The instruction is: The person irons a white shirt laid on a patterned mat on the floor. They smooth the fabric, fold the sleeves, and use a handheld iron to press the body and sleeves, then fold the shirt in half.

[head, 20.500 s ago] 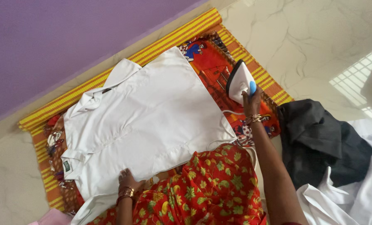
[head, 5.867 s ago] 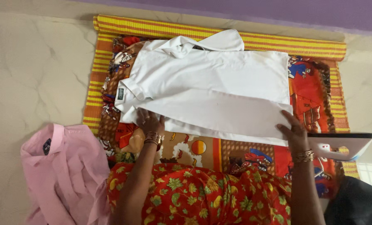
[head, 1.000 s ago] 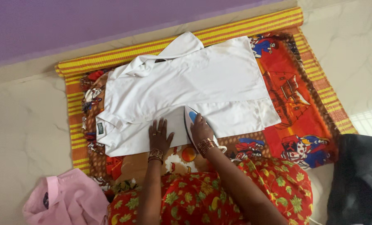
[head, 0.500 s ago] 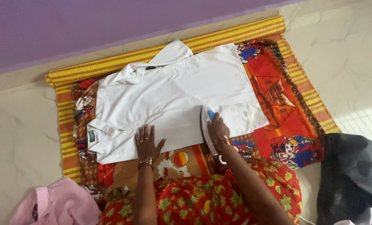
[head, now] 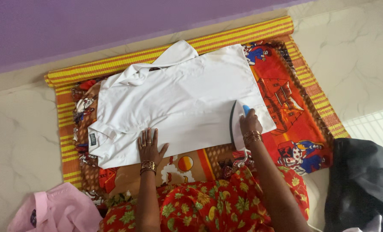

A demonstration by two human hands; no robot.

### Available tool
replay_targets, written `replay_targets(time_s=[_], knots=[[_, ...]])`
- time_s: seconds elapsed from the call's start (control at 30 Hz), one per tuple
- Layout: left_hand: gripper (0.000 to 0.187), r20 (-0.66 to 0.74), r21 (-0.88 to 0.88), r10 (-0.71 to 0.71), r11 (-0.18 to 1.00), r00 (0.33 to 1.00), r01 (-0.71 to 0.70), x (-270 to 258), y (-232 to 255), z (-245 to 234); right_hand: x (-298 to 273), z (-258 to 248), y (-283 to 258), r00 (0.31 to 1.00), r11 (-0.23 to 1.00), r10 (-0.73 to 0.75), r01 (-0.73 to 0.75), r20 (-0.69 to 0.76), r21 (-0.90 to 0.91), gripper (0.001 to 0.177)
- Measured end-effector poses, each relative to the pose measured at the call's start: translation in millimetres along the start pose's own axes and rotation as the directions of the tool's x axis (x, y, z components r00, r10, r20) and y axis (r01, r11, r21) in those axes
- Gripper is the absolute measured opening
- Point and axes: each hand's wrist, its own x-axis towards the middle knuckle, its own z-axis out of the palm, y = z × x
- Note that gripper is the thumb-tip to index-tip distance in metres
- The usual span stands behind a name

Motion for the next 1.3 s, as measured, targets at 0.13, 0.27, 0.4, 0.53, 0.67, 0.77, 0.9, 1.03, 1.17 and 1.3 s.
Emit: replay_targets(time_s=[0.13, 0.27, 0.4, 0.53, 0.67, 0.77, 0.9, 1.03, 1.17, 1.3], knots=[[0.093, 0.000, -0.032, -0.002, 0.999, 1.000, 0.002, 1, 4, -12, -18, -10, 31, 0.999, 0.998, 0.040, -0.040, -0.001, -0.039, 0.052], [0.100, 0.162, 0.053, 0.014, 0.998, 0.987, -0.023, 3, 16, -32, -28, -18, 66, 0.998, 0.997, 0.051, -0.053, -0.031, -0.060, 0.050], [0.095, 0.423, -0.010, 0.264, 0.958, 0.867, -0.287, -4, 49, -28, -24, -32, 100, 0.997, 0.996, 0.061, -0.063, -0.037, -0.057, 0.052], [0.068, 0.260, -0.021, 0.531, 0.838, 0.807, -0.545, -15, 112, 17, -25, -54, 127, 0.997, 0.998, 0.058, -0.057, -0.060, 0.019, 0.054], [0.066, 0.119, 0.079, 0.617, 0.775, 0.778, -0.627, -12, 175, 59, -21, -82, 133, 0.979, 0.977, 0.182, -0.169, -0.096, 0.130, 0.056], [0.054, -0.061, 0.000, 0.602, 0.798, 0.796, -0.603, 10, 222, 75, -19, -98, 126, 0.980, 0.975, 0.179, -0.164, -0.092, 0.148, 0.059], [0.075, 0.231, -0.251, 0.562, 0.823, 0.794, -0.510, 38, 284, 88, -19, -114, 105, 0.988, 0.969, 0.073, -0.038, -0.135, 0.245, 0.067], [0.058, -0.002, -0.056, 0.605, 0.795, 0.796, -0.604, 42, 322, 104, -26, -122, 99, 0.997, 0.916, 0.027, 0.006, -0.078, 0.402, 0.066], [0.047, -0.162, -0.164, 0.565, 0.793, 0.809, -0.586, 34, 333, 103, -25, -133, 106, 0.995, 0.910, 0.003, 0.038, -0.097, 0.414, 0.062], [0.049, -0.216, -0.394, 0.508, 0.736, 0.833, -0.551, 23, 329, 77, -28, -135, 113, 0.993, 0.914, 0.000, 0.049, -0.120, 0.403, 0.060]])
